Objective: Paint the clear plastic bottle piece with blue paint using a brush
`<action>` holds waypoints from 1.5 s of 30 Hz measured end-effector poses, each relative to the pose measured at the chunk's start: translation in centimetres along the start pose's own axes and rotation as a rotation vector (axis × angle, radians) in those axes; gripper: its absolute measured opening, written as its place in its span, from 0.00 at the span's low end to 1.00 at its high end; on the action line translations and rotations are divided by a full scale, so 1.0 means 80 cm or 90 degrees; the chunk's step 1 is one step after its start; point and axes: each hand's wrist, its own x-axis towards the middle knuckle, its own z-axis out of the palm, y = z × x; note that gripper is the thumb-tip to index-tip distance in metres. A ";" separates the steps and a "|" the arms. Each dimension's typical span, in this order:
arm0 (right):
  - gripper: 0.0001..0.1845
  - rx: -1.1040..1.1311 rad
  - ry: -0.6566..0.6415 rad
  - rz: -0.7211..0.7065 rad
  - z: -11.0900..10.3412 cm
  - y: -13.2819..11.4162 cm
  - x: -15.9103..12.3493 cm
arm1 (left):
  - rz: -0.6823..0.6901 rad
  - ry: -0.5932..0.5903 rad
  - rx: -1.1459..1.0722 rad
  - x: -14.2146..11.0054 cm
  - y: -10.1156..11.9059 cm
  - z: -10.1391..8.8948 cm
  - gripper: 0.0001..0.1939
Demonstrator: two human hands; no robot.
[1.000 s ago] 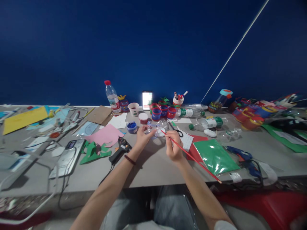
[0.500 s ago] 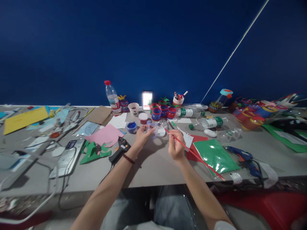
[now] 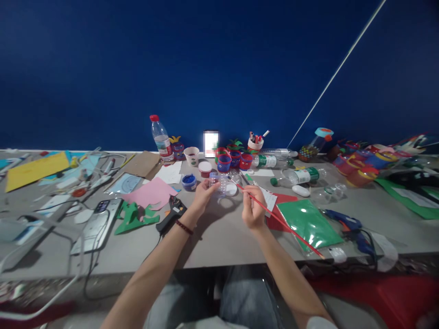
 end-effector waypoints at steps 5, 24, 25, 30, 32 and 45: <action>0.10 0.034 0.048 0.095 0.001 0.011 -0.006 | -0.031 -0.018 -0.069 -0.001 0.004 0.000 0.24; 0.20 0.087 0.002 0.233 0.018 0.009 -0.010 | -0.045 -0.239 -0.081 -0.018 0.011 0.011 0.27; 0.20 0.071 -0.001 0.216 0.019 0.010 -0.011 | -0.041 -0.233 -0.078 -0.017 0.008 0.012 0.28; 0.20 0.021 -0.044 0.160 0.018 0.014 -0.011 | -0.042 -0.198 -0.065 -0.014 -0.005 0.011 0.28; 0.17 0.030 -0.038 0.149 0.014 0.012 -0.007 | -0.052 -0.183 -0.068 -0.014 -0.005 0.010 0.28; 0.11 0.061 -0.177 0.035 0.017 -0.039 0.072 | -0.062 -0.084 0.005 -0.009 -0.005 0.015 0.24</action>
